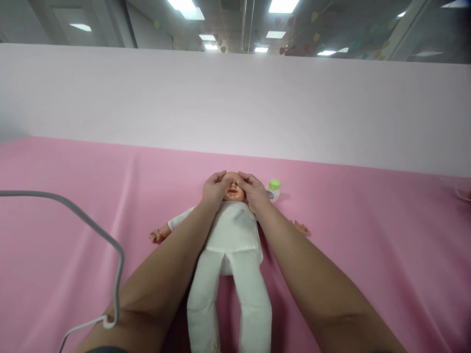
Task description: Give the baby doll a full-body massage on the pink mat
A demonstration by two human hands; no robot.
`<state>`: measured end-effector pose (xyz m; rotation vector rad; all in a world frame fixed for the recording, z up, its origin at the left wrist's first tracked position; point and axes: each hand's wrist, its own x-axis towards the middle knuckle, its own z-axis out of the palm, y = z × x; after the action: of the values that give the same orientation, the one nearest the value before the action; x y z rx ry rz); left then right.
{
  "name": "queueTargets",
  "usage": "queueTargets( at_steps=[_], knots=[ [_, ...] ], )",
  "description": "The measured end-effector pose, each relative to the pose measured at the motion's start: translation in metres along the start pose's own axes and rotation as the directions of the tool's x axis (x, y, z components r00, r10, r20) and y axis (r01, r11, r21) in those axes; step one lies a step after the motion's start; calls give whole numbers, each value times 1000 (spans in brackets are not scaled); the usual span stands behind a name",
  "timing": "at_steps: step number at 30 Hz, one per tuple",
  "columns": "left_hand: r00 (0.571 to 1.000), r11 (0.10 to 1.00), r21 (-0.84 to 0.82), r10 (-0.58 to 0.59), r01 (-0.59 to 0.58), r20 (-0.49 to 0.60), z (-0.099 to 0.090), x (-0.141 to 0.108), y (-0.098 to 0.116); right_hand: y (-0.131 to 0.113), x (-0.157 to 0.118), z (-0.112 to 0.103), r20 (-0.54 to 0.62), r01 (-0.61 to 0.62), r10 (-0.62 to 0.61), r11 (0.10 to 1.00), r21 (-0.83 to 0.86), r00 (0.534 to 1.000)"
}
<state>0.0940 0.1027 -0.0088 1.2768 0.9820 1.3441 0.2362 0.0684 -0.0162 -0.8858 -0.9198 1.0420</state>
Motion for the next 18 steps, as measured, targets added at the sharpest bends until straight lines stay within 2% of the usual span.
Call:
queueTargets(
  at_steps=[9, 14, 18],
  knots=[
    [998, 999, 38, -3, 5, -65, 3, -1, 5, -4, 2, 9, -80, 4, -4, 1000, -8, 997],
    [996, 998, -55, -28, 23, -88, 3, 3, 0, -3, 3, 8, -126, -5, 12, 998, 57, 992],
    [994, 983, -168, -81, 68, -73, -1, 5, -3, -1, 4, 5, -111, -75, 85, 993, 90, 990]
  ],
)
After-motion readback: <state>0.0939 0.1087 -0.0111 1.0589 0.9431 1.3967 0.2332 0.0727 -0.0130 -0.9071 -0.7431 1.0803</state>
